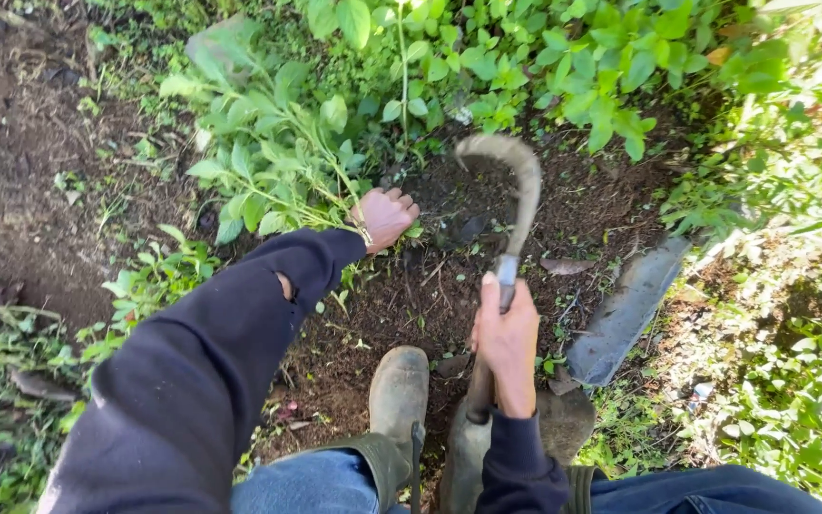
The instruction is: The person uses a sickle to cut weeds at the base of plants in a garden bed. They hold the weeds with their left hand while swinging the sickle with their right hand to sever the stems near the soil.
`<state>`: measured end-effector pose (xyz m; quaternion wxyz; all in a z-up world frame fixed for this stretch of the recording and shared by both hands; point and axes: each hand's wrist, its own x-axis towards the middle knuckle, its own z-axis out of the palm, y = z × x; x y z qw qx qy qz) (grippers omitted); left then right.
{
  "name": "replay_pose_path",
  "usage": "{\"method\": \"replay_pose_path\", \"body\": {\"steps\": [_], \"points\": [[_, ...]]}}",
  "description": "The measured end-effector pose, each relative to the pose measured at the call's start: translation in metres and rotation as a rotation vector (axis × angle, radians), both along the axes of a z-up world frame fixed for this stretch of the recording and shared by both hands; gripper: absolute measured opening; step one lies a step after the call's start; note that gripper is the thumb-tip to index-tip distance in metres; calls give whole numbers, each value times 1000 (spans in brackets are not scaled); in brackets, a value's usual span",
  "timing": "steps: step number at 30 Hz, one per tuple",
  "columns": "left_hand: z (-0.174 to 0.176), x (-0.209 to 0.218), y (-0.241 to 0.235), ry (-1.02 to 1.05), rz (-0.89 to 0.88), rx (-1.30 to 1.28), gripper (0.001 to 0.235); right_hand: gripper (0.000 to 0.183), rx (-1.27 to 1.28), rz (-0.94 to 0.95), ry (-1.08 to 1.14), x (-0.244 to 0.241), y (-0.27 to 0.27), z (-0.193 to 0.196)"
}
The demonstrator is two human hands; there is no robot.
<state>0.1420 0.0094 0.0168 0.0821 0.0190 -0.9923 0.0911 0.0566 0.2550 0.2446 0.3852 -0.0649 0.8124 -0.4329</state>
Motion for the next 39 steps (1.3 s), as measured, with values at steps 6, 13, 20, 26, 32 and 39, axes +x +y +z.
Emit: {"method": "replay_pose_path", "body": {"steps": [6,13,20,26,32,39], "points": [[0,26,12,-128,106,78,68,39,151,265,-47,0,6,-10],[167,39,65,-570,250,357,106,38,133,414,150,-56,-65,50],[106,90,96,53,-244,536,32,49,452,1009,653,-114,-159,95],[156,86,-30,-294,127,227,148,30,322,1020,532,-120,-113,50],[52,65,-9,-605,53,63,167,21,2,571,243,-68,-37,12],[-5,103,16,42,104,72,26,27,-76,369,113,-18,4,-22]]}}
